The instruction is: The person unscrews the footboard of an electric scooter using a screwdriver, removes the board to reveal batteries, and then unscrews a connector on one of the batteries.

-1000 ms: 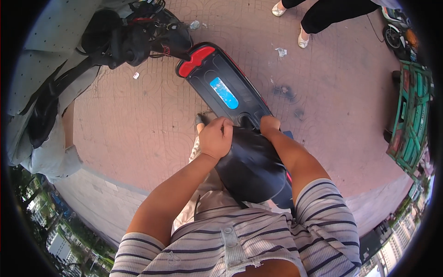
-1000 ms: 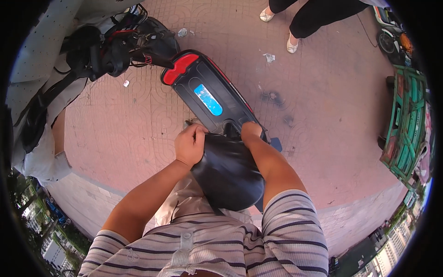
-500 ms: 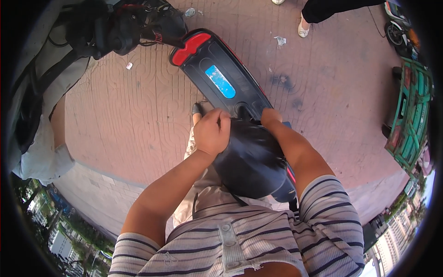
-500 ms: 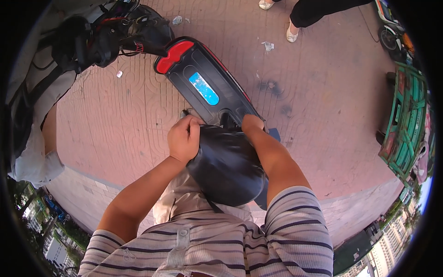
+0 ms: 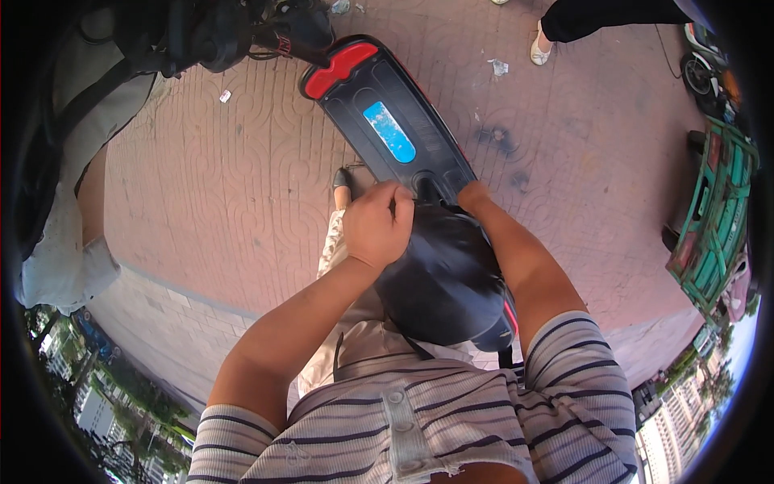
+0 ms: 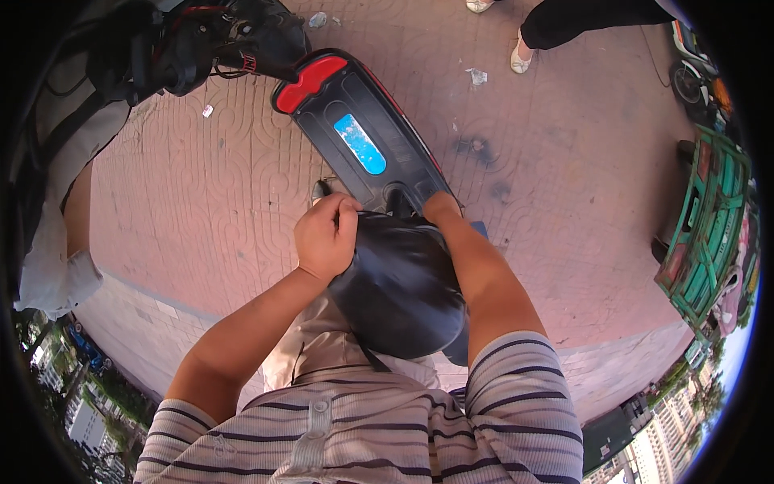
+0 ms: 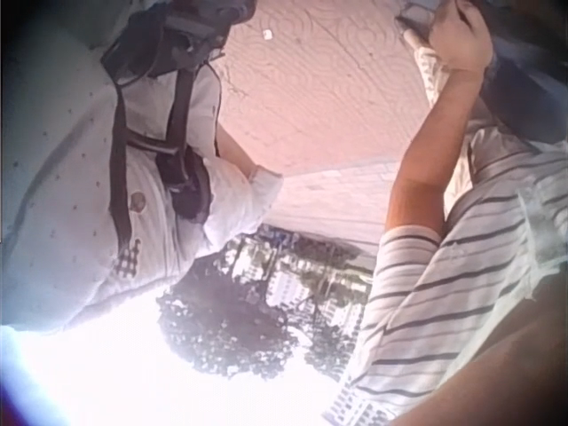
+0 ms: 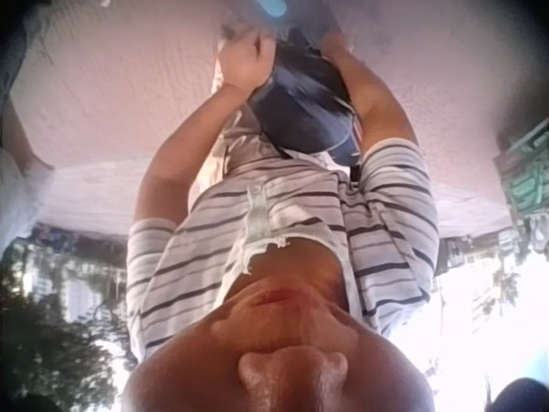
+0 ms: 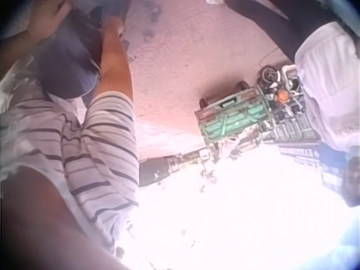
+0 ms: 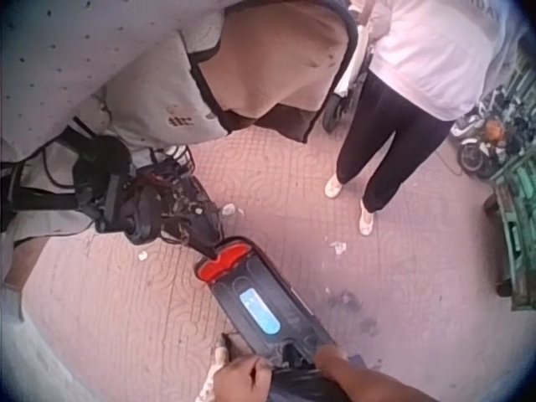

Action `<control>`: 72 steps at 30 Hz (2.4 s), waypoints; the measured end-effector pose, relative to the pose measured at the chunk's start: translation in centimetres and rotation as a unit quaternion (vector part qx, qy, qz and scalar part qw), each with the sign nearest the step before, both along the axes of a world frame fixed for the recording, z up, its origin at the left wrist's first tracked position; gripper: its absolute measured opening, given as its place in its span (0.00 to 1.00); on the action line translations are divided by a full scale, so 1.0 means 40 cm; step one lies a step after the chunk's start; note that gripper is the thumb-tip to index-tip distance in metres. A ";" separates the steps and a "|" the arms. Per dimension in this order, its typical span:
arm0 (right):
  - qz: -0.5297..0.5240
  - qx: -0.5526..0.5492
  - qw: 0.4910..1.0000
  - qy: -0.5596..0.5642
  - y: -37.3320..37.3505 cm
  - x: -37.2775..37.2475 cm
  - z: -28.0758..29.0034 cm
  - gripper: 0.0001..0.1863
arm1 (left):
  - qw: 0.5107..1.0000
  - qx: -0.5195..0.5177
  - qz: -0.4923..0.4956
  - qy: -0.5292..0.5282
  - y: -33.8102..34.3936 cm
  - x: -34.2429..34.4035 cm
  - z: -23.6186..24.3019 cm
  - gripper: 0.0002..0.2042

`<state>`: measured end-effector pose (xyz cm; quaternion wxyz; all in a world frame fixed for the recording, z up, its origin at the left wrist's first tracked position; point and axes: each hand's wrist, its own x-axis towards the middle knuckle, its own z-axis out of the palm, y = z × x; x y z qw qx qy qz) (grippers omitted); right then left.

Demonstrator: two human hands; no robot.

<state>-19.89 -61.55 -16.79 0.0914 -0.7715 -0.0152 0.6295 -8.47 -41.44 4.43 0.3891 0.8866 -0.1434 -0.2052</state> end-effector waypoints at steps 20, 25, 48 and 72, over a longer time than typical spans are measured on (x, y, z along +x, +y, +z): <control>-0.206 -0.178 0.948 -0.163 0.035 -0.040 0.040 0.15 | 1.000 -0.003 -0.027 0.000 0.006 0.018 0.005 0.10; -0.342 -0.146 0.927 -0.052 0.005 -0.013 0.025 0.15 | 1.000 -0.009 -0.019 -0.001 0.008 0.017 0.006 0.10; -0.003 -0.063 0.994 -0.092 0.023 -0.015 0.031 0.13 | 1.000 -0.029 -0.001 -0.001 0.015 0.010 -0.011 0.10; -0.373 -0.163 0.891 -0.200 0.031 -0.010 0.057 0.15 | 0.999 -0.032 0.014 0.009 0.012 0.010 -0.009 0.10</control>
